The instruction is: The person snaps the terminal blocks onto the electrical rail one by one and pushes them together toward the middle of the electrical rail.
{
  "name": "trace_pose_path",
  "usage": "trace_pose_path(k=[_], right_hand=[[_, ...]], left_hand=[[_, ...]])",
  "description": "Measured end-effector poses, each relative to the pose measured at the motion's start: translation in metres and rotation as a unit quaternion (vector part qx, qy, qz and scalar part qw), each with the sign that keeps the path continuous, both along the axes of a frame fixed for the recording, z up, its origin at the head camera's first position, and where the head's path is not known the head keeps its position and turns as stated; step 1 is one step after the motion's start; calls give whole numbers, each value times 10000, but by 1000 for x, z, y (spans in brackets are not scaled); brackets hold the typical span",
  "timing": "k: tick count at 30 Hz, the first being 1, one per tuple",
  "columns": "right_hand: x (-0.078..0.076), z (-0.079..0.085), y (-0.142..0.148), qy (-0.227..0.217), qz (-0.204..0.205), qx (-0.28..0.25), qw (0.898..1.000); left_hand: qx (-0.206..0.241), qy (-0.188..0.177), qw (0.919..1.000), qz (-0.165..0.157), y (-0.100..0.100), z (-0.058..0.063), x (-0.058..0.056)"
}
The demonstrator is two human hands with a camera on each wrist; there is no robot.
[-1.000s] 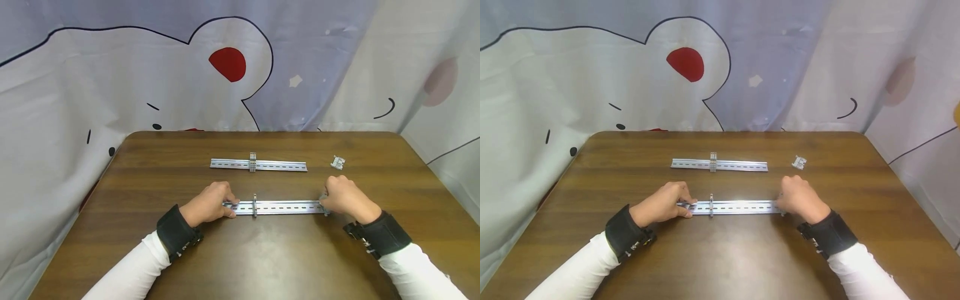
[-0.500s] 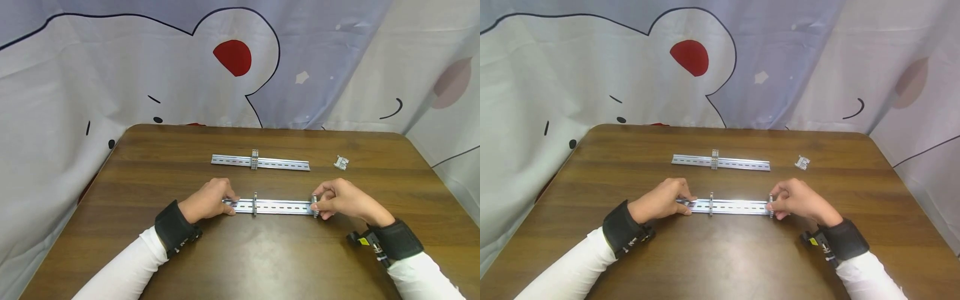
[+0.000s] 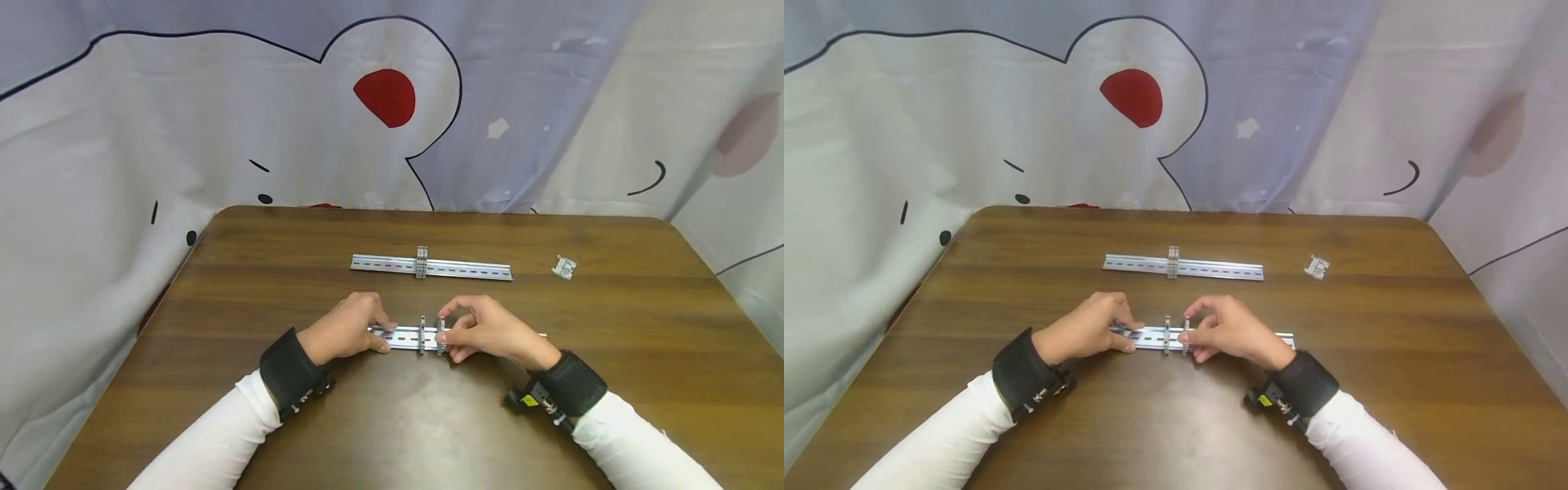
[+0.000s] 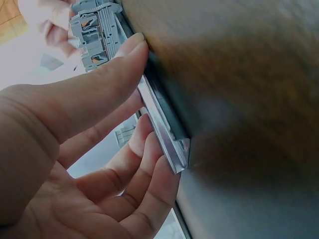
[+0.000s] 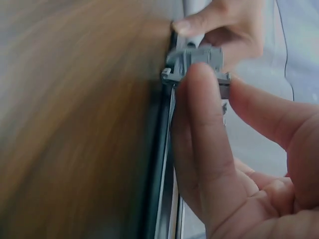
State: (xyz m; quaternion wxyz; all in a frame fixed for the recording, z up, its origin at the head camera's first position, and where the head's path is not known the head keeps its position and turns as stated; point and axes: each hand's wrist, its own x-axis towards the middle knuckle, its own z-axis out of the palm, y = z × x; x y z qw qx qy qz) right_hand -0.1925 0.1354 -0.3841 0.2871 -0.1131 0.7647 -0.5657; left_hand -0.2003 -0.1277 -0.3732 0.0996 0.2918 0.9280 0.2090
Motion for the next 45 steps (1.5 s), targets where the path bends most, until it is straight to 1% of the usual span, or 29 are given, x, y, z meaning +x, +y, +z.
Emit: trace_pose_path(k=[2, 6, 10, 12, 14, 16, 18, 19, 20, 21, 22, 24, 25, 26, 27, 29, 30, 32, 33, 34, 37, 39, 41, 43, 44, 45], right_hand=[[1, -1, -6, -29, 15, -5, 10000], [4, -2, -9, -40, -45, -82, 9999], [4, 3, -8, 42, 18, -213, 9998], [2, 6, -7, 152, 90, -168, 9997], [-1, 11, -2, 340, 83, -1, 9994], [-5, 14, 6, 605, -20, 264, 9978], [-10, 17, 17, 937, -174, 709, 9929], [-13, 18, 23, 1137, -236, 1013, 9881], [-16, 18, 29, 1405, -251, 1369, 9803], [-19, 18, 35, 1724, -246, 1762, 9688], [-21, 18, 42, 2008, -234, 2186, 9546], [-23, 19, 54, 2486, -237, 3057, 9188], [-24, 20, 60, 2681, -218, 3394, 9014], [-25, 21, 66, 2840, -164, 3636, 8871], [-27, 21, 72, 2852, -104, 3775, 8809], [-31, 22, 83, 2808, 18, 3852, 8791], [-35, 22, 88, 2755, 81, 3831, 8816], [-44, 19, 98, 2600, 129, 3731, 8905], [-49, 17, 104, 2485, 83, 3768, 8923], [-54, 15, 110, 2422, 13, 3829, 8915], [-64, 10, 129, 2085, -203, 4213, 8824], [-68, 8, 140, 1900, -330, 4485, 8728], [-71, 8, 150, 1788, -477, 4597, 8686], [-74, 8, 157, 1901, -647, 4594, 8652], [-75, 8, 159, 2017, -719, 4546, 8646], [-76, 8, 162, 2153, -782, 4528, 8617]], left_hand=[[15, -24, 10000, -20, 5, -1, 1], [6, -124, 9999, -43, 10, -3, 1], [-4, -78, 9999, -65, 8, -3, 0], [-18, -32, 10000, -40, 6, -2, 0], [-36, -34, 10000, -12, 6, -1, 0], [-36, -67, 10000, -1, 5, -1, -1], [-45, -102, 9999, -3, 5, -1, -1], [-40, -113, 9999, -2, 5, -2, -1], [-33, -127, 9999, 8, 5, -2, -1], [-28, -130, 9999, 13, 5, -2, -1], [-23, -132, 9999, 21, 4, -3, -1], [3, -152, 9999, 37, 3, -4, -1], [24, -167, 9998, 44, 3, -5, -2], [42, -194, 9998, 53, 3, -5, -2], [51, -212, 9997, 62, 2, -5, -2], [61, -264, 9996, 72, 2, -6, -2], [60, -272, 9996, 73, 1, -6, -2], [57, -283, 9995, 89, 1, -7, -1], [52, -280, 9996, 84, 1, -7, -1], [53, -281, 9996, 70, 1, -7, -1], [80, -239, 9997, -11, 1, -7, -1], [121, -194, 9997, -100, 1, -7, -1], [165, -144, 9996, -151, 0, -6, -2], [190, -116, 9996, -153, -1, -5, -3], [200, -107, 9996, -142, -1, -4, -4], [187, -108, 9997, -114, -2, -4, -4]])
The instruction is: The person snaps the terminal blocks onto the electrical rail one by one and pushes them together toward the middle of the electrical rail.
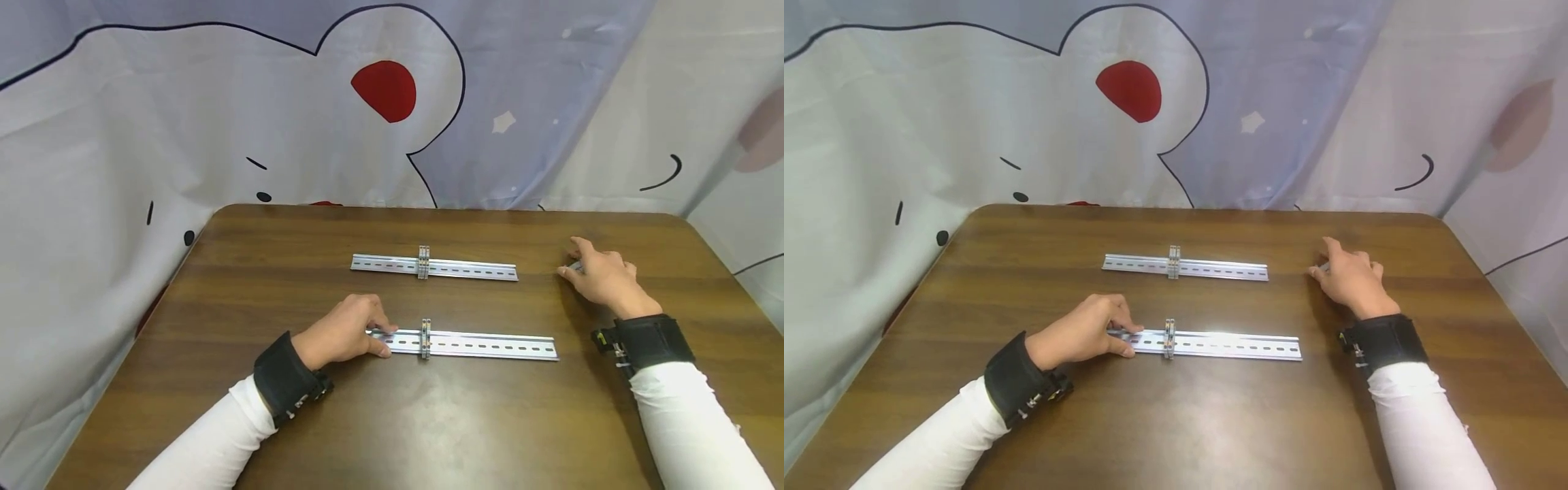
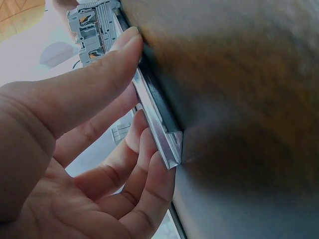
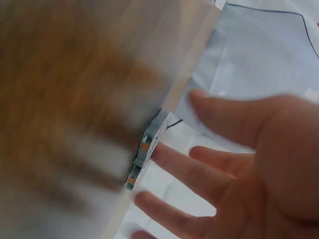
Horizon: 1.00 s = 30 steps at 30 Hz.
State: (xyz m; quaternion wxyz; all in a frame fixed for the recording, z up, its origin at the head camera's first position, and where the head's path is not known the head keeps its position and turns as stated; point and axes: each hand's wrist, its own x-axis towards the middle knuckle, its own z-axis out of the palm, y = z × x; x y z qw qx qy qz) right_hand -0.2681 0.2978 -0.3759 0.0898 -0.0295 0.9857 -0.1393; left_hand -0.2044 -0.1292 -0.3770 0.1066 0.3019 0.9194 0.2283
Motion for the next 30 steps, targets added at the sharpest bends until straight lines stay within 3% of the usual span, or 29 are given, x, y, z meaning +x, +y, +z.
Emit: trace_pose_path(k=[6, 9, 16, 24, 27, 30], right_hand=[[6, 1, 15, 725, 222, -150, 9970], [13, 3, 21, 693, 196, -348, 9968], [32, 1, 29, 547, -409, -552, 9961], [59, -1, 25, 1083, -101, -1017, 9888], [72, 2, 18, 777, 94, -1261, 9889], [85, 7, 12, 69, 218, -1656, 9859]], left_hand=[[-14, -59, 9998, 170, 2, 0, 0], [0, -68, 9998, 200, 2, -1, 0], [-83, -94, 9998, 154, 0, 0, -1], [-123, -36, 9998, 127, 0, 2, 1], [-131, 13, 9999, 107, 0, 1, 1], [-115, 79, 9999, 42, 0, 1, 0]])
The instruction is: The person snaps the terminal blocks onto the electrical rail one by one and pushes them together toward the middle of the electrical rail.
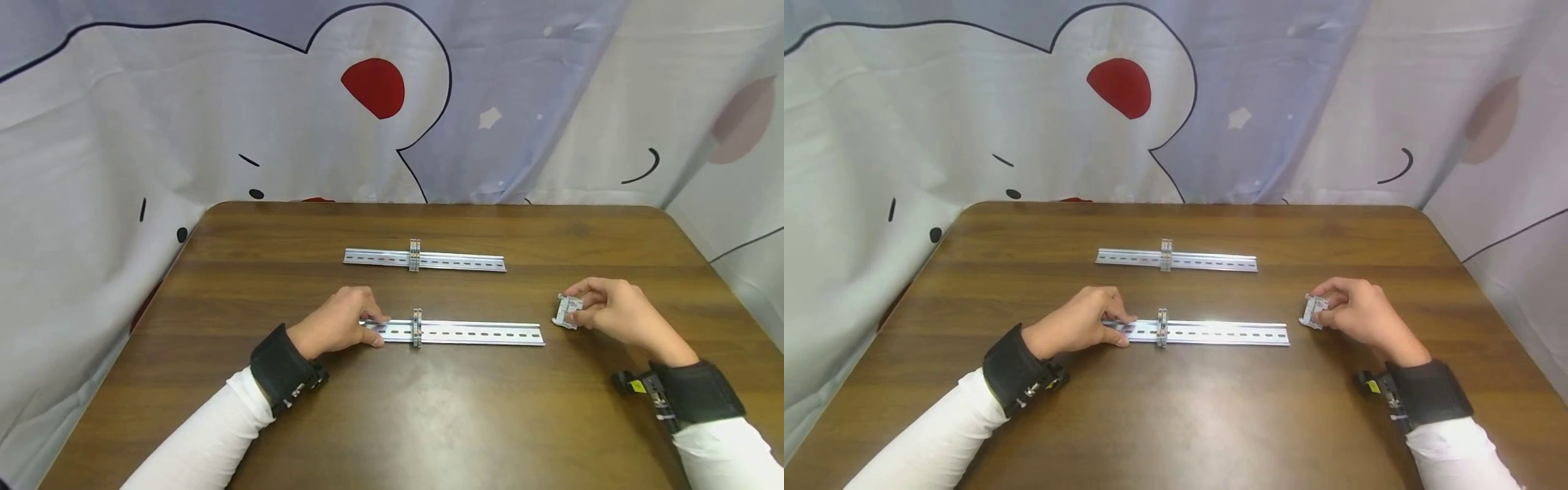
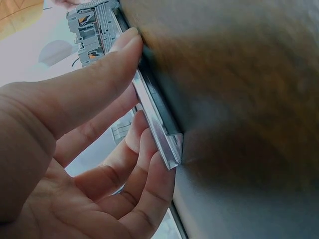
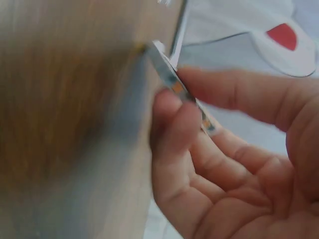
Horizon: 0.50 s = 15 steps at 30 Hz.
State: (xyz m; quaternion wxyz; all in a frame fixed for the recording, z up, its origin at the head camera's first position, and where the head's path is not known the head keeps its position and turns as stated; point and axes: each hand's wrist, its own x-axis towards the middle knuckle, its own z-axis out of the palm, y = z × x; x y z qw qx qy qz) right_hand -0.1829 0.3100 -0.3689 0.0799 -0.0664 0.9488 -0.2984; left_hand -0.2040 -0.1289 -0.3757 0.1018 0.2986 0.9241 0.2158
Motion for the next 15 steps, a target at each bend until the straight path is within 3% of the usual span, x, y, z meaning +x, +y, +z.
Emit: trace_pose_path(k=[4, 7, 9, 12, 15], right_hand=[[11, 7, -9, -1144, 499, -613, 9903], [14, 8, -18, -1387, 742, -790, 9844], [14, 6, -24, -1010, 716, -668, 9901], [13, 3, -34, 22, 530, -183, 9984], [14, 2, -43, 906, 285, 351, 9949]], left_hand=[[-26, 45, 10000, -39, -2, 2, -1], [-59, 48, 10000, -4, -2, 3, -1], [-56, 27, 10000, 45, -2, 2, -1], [-7, -31, 10000, 85, -1, 2, 0], [13, -37, 10000, 33, 0, 2, 1]])
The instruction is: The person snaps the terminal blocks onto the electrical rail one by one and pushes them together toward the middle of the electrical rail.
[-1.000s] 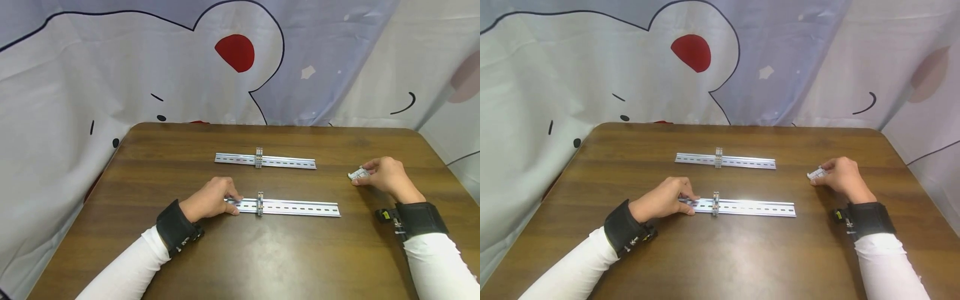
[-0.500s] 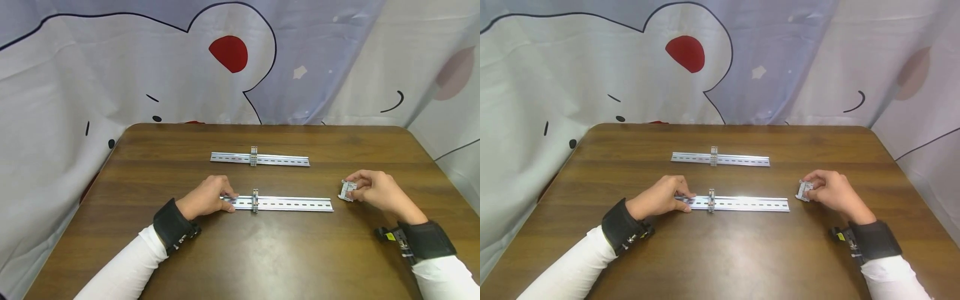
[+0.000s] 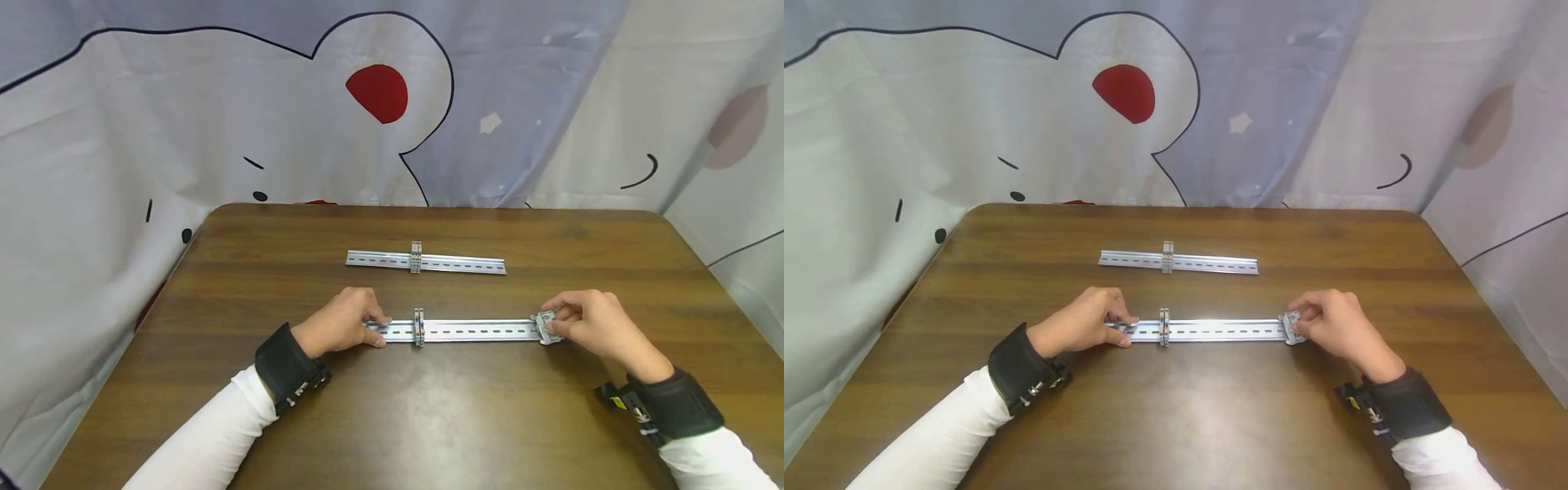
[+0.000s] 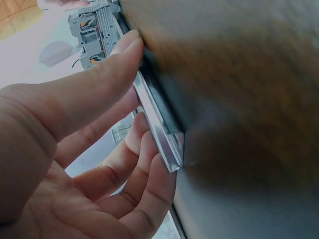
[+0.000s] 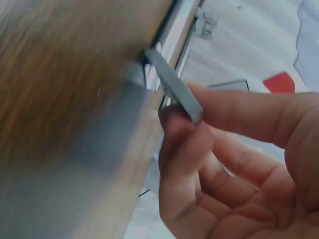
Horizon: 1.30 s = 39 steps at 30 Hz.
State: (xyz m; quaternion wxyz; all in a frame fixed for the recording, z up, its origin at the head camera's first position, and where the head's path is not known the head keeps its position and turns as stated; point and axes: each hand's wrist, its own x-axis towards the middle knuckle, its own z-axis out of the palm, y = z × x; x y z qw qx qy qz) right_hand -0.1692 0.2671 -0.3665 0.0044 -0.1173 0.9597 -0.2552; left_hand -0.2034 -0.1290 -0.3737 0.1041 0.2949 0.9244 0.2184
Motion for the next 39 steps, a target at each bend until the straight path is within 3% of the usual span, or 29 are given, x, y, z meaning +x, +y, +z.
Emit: trace_pose_path(k=[4, 8, 16, 21, 24, 27, 32, 39], right_hand=[[-2, 2, -16, 612, -110, 383, 9973], [-9, 6, -34, 829, -99, 727, 9939], [-19, 10, -54, 180, -214, 1165, 9928], [-18, 10, -50, -81, -80, 1304, 9914], [-13, 12, -35, -435, 213, 948, 9943], [-9, 13, -12, -1266, 569, 22, 9903], [-9, 6, 10, -2313, 785, -1549, 9573], [-22, -5, -27, -2728, 756, -2484, 9264]], left_hand=[[18, 44, 10000, -29, -2, 1, 0], [65, 11, 10000, 22, -6, 3, 0], [6, -21, 10000, 80, -9, 2, -2], [-28, -154, 9997, 175, -6, -4, -1], [-36, -154, 9997, 180, -2, -6, 1], [-2, -117, 9999, 93, 3, -6, 2], [10, -107, 9999, 17, 6, -5, 3], [-71, -35, 9999, 98, 1, -3, -1]])
